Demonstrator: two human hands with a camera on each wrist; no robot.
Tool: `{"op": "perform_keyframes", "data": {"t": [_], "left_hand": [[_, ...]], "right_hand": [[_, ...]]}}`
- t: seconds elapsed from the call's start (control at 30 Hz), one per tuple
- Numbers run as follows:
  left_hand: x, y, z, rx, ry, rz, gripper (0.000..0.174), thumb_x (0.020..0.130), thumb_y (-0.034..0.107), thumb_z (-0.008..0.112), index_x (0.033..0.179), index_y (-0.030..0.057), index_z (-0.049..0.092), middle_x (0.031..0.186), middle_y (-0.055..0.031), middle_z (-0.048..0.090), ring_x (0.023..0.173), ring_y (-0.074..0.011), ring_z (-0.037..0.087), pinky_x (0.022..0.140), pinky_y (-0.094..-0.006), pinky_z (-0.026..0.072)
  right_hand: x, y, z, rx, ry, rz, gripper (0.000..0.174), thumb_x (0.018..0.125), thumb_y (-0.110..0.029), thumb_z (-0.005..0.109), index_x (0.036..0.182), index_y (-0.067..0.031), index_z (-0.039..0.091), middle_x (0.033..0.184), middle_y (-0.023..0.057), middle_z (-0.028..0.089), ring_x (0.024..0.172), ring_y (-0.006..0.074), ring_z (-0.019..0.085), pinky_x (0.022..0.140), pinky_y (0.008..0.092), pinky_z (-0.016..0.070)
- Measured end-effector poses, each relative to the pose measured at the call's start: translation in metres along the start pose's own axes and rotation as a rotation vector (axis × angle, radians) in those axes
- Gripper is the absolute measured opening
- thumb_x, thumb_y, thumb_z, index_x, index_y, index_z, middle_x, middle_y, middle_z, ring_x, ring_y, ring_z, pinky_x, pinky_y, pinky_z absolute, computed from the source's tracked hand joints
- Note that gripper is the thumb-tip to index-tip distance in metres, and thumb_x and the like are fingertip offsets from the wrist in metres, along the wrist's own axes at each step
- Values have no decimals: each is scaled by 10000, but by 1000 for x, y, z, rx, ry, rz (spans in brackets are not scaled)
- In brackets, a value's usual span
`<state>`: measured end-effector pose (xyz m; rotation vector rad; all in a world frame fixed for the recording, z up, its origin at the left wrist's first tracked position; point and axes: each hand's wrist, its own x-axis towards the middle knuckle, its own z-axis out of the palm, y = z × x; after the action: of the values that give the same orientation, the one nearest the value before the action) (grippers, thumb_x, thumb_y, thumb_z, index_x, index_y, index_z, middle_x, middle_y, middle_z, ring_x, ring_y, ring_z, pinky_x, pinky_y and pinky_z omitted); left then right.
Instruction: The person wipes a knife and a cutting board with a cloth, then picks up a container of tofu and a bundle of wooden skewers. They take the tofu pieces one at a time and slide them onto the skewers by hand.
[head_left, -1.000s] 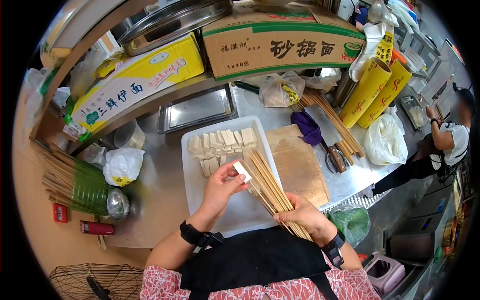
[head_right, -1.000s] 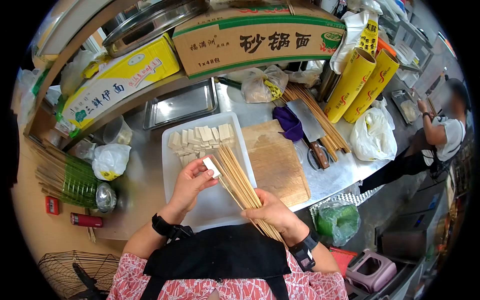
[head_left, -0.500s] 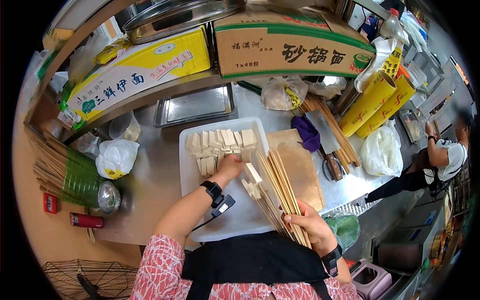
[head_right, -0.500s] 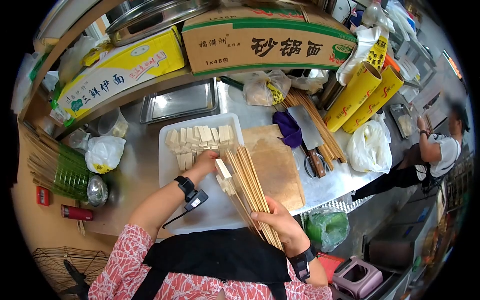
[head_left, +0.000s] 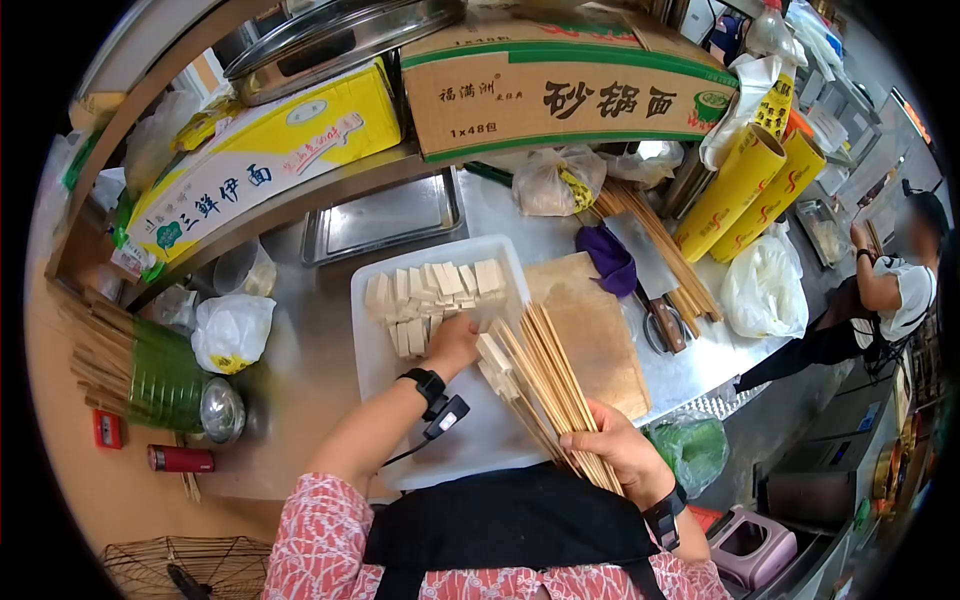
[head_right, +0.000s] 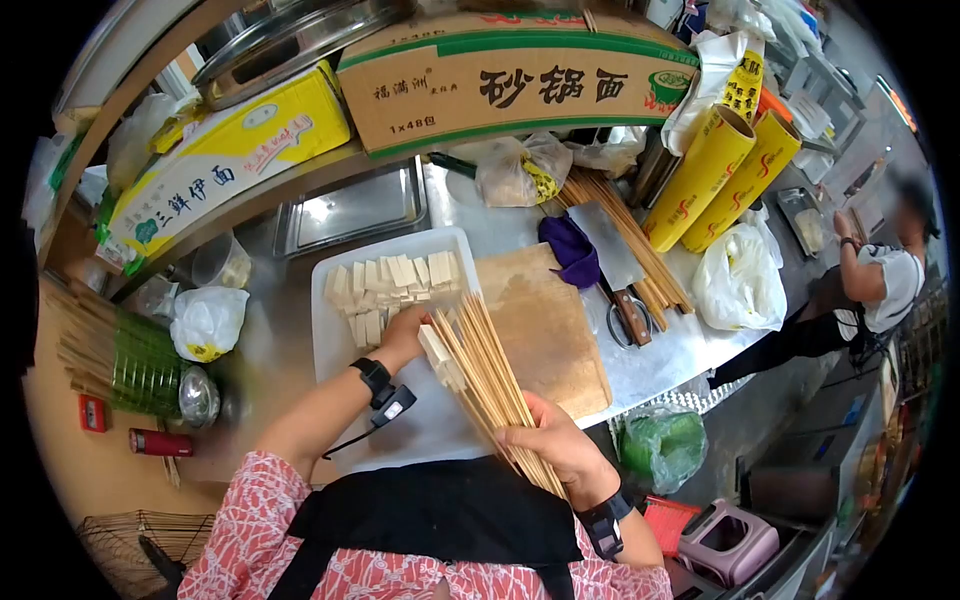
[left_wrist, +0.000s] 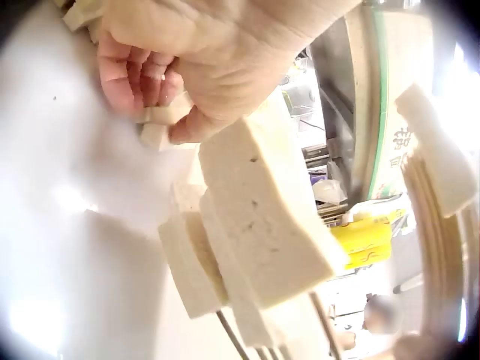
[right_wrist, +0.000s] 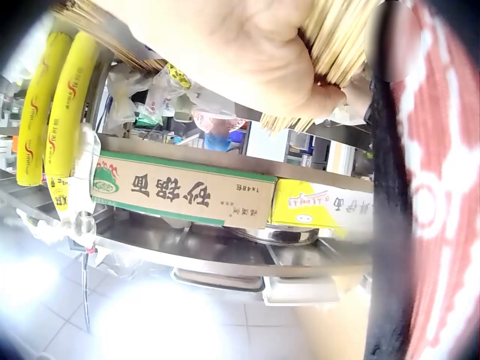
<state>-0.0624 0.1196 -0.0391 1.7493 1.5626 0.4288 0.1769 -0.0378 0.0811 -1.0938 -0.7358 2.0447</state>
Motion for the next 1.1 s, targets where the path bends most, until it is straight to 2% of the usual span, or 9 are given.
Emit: {"op": "perform_keyframes", "data": {"t": [0.1,0.13,0.33,0.43,0.63,0.83,0.93,1.0,1.1], "left_hand": [[-18,-7,-11,237,28,-34,240,709,306,697,767,85,623,823,-126,634,804,-316,611,673,-417,471],[-24,-13,-13,175,5,-25,241,726,273,681,751,58,576,814,-130,610,780,-314,592,672,-410,466],[-19,-31,7,76,125,43,256,793,233,638,918,15,592,993,-168,597,903,-337,577,762,-405,465],[-6,-30,18,213,225,161,261,799,232,636,957,25,614,961,-164,615,899,-332,589,769,-418,468],[17,-34,31,-89,10,-74,266,732,201,667,942,38,646,894,-161,659,859,-310,626,763,-378,489],[18,-35,37,-277,-32,-69,272,701,182,688,921,28,649,904,-141,668,843,-259,641,753,-334,491],[6,-13,16,-178,-12,-54,268,721,159,678,946,19,634,887,-103,658,811,-214,629,742,-320,492],[12,-41,13,-347,-30,-16,251,777,104,640,1015,27,618,880,-56,632,804,-156,603,720,-274,481],[-21,-9,-26,-641,7,-91,259,814,48,600,1073,33,597,862,-13,582,772,-99,561,684,-219,463]], "right_hand": [[3,0,-1,-25,10,33,429,786,7,629,1199,-10,512,958,13,610,780,77,568,669,215,471],[6,0,0,-18,-3,27,406,784,6,629,1175,-14,521,943,12,608,773,81,569,669,217,472],[8,-2,-1,-43,20,13,394,771,1,642,1146,-13,522,929,14,603,787,86,572,694,226,476],[3,-3,0,-66,47,-25,390,767,-8,648,1137,-11,523,932,16,601,785,87,569,703,231,478],[-1,-1,-2,-22,50,-29,351,774,-4,640,1103,-16,519,898,12,591,767,85,565,676,230,478],[0,1,1,-28,61,-45,348,779,-2,641,1103,-19,515,910,15,588,769,89,566,679,230,478],[-1,2,1,-22,83,-50,362,778,-2,644,1115,-16,512,928,18,592,784,90,570,695,232,479],[-1,1,3,-34,93,-51,373,776,-3,647,1123,-11,509,936,21,595,792,91,571,702,233,480],[0,0,6,-73,78,-53,390,772,-4,654,1132,-3,505,941,23,596,798,89,572,703,230,479]]}}
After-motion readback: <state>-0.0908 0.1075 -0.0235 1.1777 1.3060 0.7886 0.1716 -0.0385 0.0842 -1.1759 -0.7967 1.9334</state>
